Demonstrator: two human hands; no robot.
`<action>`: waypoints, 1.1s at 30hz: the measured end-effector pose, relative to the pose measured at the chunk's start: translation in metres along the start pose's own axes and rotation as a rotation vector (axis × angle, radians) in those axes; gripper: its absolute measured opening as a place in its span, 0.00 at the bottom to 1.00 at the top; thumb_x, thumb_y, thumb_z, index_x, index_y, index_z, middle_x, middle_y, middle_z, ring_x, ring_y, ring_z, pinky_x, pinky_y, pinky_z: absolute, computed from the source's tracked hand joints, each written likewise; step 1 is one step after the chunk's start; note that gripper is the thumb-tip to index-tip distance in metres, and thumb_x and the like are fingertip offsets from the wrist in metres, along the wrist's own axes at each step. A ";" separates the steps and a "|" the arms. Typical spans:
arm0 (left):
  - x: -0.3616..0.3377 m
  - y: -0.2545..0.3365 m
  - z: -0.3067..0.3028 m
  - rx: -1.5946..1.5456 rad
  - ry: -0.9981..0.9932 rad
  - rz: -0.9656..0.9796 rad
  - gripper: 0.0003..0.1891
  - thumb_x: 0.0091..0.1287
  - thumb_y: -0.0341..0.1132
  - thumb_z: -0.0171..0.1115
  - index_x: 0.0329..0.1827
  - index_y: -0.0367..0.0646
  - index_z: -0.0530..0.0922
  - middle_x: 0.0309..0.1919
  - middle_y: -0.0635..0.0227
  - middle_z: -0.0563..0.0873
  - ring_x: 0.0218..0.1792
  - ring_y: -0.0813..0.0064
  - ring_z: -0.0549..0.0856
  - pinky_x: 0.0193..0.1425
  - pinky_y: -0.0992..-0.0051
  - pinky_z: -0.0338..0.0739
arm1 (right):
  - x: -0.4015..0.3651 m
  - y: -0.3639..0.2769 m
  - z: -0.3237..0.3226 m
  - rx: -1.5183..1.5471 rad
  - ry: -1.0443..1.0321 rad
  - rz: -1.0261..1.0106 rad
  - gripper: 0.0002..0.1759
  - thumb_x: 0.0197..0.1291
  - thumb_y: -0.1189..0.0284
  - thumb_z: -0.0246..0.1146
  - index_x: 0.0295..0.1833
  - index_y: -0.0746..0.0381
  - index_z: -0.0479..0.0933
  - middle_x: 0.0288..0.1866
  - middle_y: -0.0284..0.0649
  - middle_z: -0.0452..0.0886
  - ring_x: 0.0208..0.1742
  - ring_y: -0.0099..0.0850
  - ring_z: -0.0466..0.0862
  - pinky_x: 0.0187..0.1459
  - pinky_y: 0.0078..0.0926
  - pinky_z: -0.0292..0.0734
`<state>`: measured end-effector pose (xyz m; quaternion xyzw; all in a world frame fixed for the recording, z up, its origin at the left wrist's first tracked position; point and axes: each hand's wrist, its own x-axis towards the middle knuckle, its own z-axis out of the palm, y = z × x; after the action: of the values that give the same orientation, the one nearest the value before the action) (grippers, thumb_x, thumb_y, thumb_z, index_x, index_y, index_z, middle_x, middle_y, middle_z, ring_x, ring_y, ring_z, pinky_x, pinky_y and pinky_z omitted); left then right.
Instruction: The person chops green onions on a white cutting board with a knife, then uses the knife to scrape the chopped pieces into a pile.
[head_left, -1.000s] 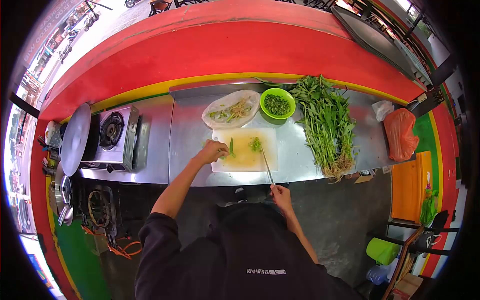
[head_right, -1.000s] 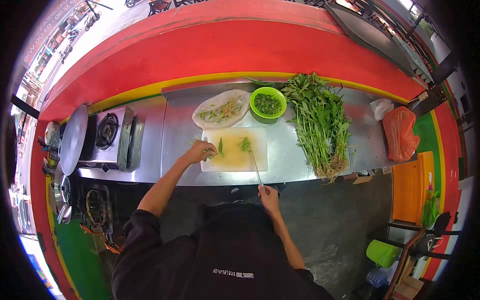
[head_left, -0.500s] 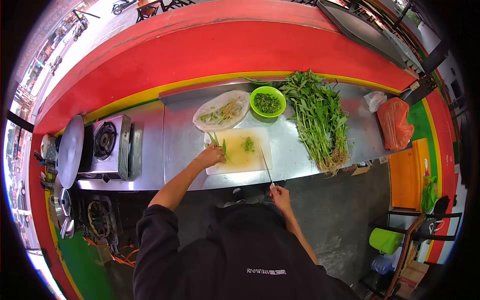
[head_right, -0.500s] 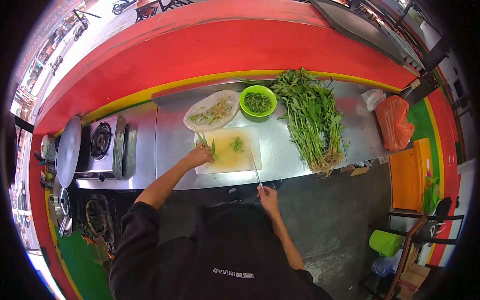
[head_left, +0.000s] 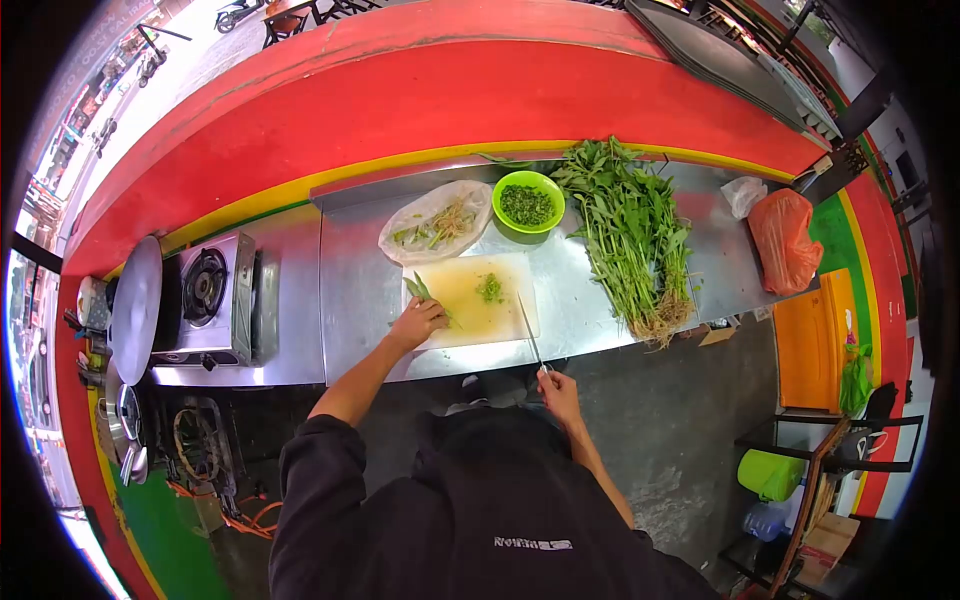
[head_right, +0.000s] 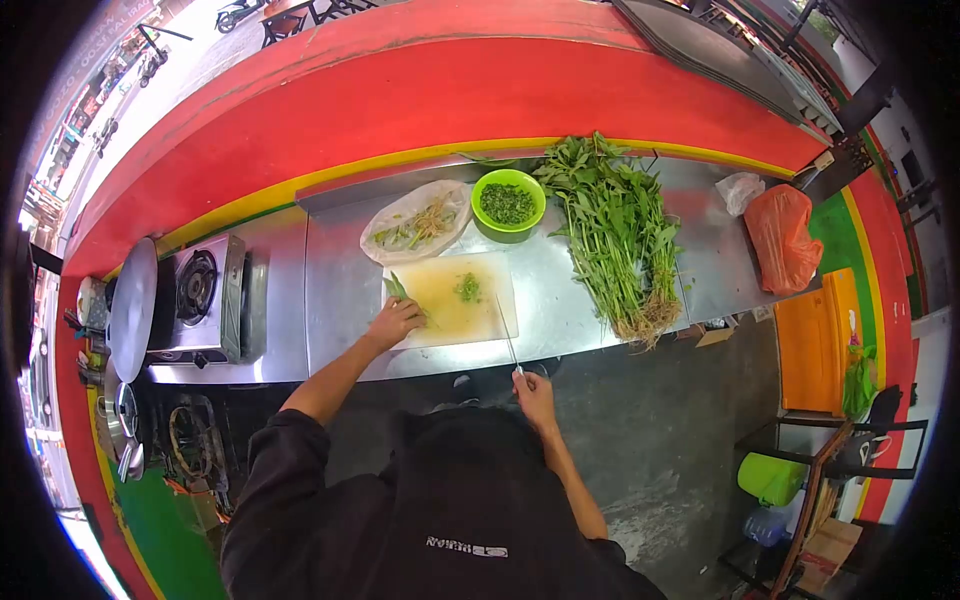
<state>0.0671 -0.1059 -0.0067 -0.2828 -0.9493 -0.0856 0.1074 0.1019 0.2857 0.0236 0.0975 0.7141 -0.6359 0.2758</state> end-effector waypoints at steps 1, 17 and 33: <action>-0.003 0.004 0.004 0.016 0.029 -0.035 0.07 0.64 0.36 0.62 0.42 0.55 0.86 0.42 0.78 0.84 0.56 0.75 0.81 0.60 0.63 0.69 | 0.000 0.000 0.000 -0.005 0.001 -0.012 0.18 0.74 0.58 0.65 0.35 0.60 0.79 0.24 0.25 0.76 0.19 0.13 0.68 0.20 0.17 0.60; 0.025 0.026 -0.012 0.011 -0.100 -0.033 0.09 0.67 0.35 0.59 0.49 0.55 0.81 0.47 0.76 0.81 0.59 0.75 0.79 0.61 0.63 0.66 | 0.002 -0.003 0.003 -0.033 -0.004 -0.059 0.20 0.75 0.57 0.65 0.31 0.59 0.78 0.22 0.25 0.73 0.19 0.13 0.68 0.20 0.18 0.60; 0.024 0.027 0.010 -0.054 0.105 -0.054 0.09 0.62 0.36 0.64 0.45 0.57 0.86 0.42 0.82 0.83 0.54 0.79 0.81 0.59 0.61 0.66 | 0.005 0.007 0.000 -0.076 0.012 -0.079 0.22 0.75 0.56 0.65 0.31 0.60 0.78 0.21 0.26 0.74 0.18 0.14 0.68 0.19 0.18 0.59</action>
<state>0.0609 -0.0694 -0.0081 -0.2551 -0.9470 -0.1286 0.1469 0.1014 0.2863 0.0154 0.0625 0.7428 -0.6182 0.2495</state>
